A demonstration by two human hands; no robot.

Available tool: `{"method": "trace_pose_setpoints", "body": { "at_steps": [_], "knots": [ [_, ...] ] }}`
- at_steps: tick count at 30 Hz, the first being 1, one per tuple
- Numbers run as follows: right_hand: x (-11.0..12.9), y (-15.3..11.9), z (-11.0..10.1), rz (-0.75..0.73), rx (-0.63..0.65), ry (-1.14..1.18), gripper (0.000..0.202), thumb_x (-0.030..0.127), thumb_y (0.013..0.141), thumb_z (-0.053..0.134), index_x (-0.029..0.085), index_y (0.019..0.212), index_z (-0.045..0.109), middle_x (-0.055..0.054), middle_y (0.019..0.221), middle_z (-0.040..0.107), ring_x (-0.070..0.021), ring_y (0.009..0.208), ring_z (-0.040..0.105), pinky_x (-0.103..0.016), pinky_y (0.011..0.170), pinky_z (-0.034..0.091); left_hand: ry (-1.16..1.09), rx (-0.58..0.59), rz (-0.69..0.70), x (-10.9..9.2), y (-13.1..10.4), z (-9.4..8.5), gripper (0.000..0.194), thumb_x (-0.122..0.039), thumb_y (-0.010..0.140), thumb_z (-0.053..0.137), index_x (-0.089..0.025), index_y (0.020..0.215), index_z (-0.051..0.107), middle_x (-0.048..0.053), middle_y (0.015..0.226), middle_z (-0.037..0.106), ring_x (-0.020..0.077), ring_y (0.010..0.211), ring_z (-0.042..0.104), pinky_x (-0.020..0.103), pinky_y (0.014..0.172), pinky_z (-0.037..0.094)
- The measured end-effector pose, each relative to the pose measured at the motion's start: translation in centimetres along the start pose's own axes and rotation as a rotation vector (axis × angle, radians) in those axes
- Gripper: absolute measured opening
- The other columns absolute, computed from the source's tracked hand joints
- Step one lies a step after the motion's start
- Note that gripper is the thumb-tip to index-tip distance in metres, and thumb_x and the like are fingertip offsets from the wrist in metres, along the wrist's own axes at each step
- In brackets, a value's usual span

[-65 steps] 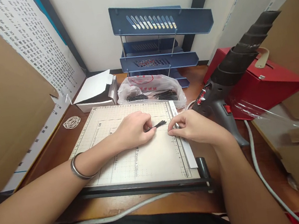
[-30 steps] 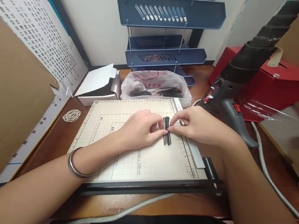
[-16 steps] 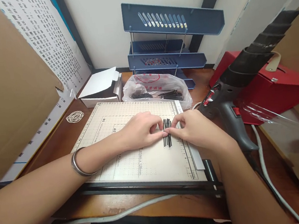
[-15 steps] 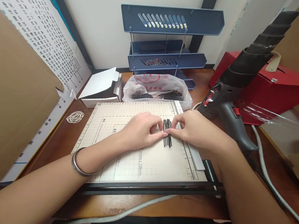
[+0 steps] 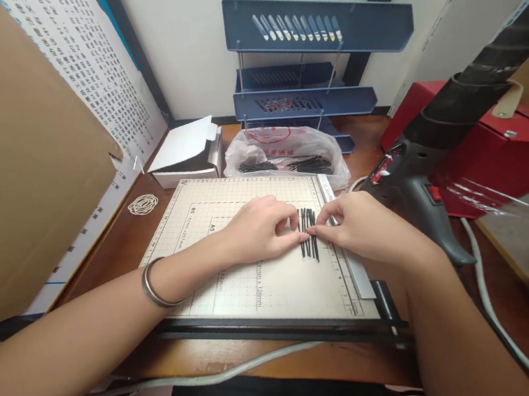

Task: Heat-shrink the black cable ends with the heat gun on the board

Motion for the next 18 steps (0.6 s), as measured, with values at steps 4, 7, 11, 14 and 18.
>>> {"method": "trace_pose_setpoints", "body": {
  "at_steps": [4, 7, 11, 14, 18],
  "knots": [
    [-0.06, 0.06, -0.04, -0.040, -0.004, 0.021, 0.021, 0.032, 0.088, 0.062, 0.022, 0.080, 0.078, -0.003, 0.072, 0.072, -0.0153, 0.069, 0.059, -0.029, 0.066, 0.038, -0.005, 0.008, 0.003, -0.03, 0.02, -0.03, 0.026, -0.041, 0.090, 0.074, -0.018, 0.082, 0.065, -0.001, 0.069, 0.060, 0.0165, 0.070, 0.052, 0.030, 0.069, 0.036],
    [-0.13, 0.12, -0.02, -0.041, -0.018, 0.025, 0.021, 0.033, 0.088, 0.063, 0.021, 0.082, 0.079, -0.004, 0.077, 0.074, -0.0163, 0.073, 0.061, -0.029, 0.068, 0.039, 0.004, 0.014, 0.008, -0.06, 0.08, -0.09, 0.024, -0.041, 0.089, 0.074, -0.018, 0.085, 0.067, -0.001, 0.070, 0.061, 0.0170, 0.072, 0.053, 0.030, 0.070, 0.037],
    [0.16, 0.06, 0.09, -0.053, -0.016, 0.018, 0.020, 0.032, 0.087, 0.064, 0.020, 0.078, 0.077, -0.004, 0.073, 0.071, -0.0156, 0.069, 0.058, -0.028, 0.065, 0.037, 0.013, 0.018, 0.023, -0.07, 0.13, -0.13, 0.025, -0.042, 0.089, 0.074, -0.018, 0.086, 0.067, -0.001, 0.070, 0.061, 0.0171, 0.072, 0.053, 0.030, 0.070, 0.037],
    [0.46, -0.04, 0.12, -0.070, -0.002, 0.033, 0.020, 0.030, 0.086, 0.062, 0.019, 0.074, 0.074, -0.002, 0.066, 0.066, -0.0138, 0.063, 0.051, -0.028, 0.061, 0.034, 0.018, 0.022, 0.013, -0.01, 0.12, -0.07, 0.026, -0.043, 0.090, 0.072, -0.018, 0.085, 0.066, -0.001, 0.070, 0.061, 0.0172, 0.072, 0.053, 0.030, 0.070, 0.037],
    [0.38, -0.09, -0.19, -0.100, -0.031, 0.072, 0.020, 0.029, 0.085, 0.061, 0.020, 0.076, 0.075, -0.001, 0.064, 0.064, -0.0135, 0.061, 0.049, -0.028, 0.061, 0.033, 0.046, 0.024, 0.027, -0.17, 0.07, -0.03, 0.026, -0.044, 0.091, 0.070, -0.019, 0.086, 0.065, -0.001, 0.071, 0.061, 0.0172, 0.071, 0.052, 0.031, 0.069, 0.037]
  ]
}}
Point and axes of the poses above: each hand's wrist, its own y-axis towards the middle knuckle, its own z-axis out of the palm, x = y × z, the point moved 4 cm from there along y, towards the middle knuckle
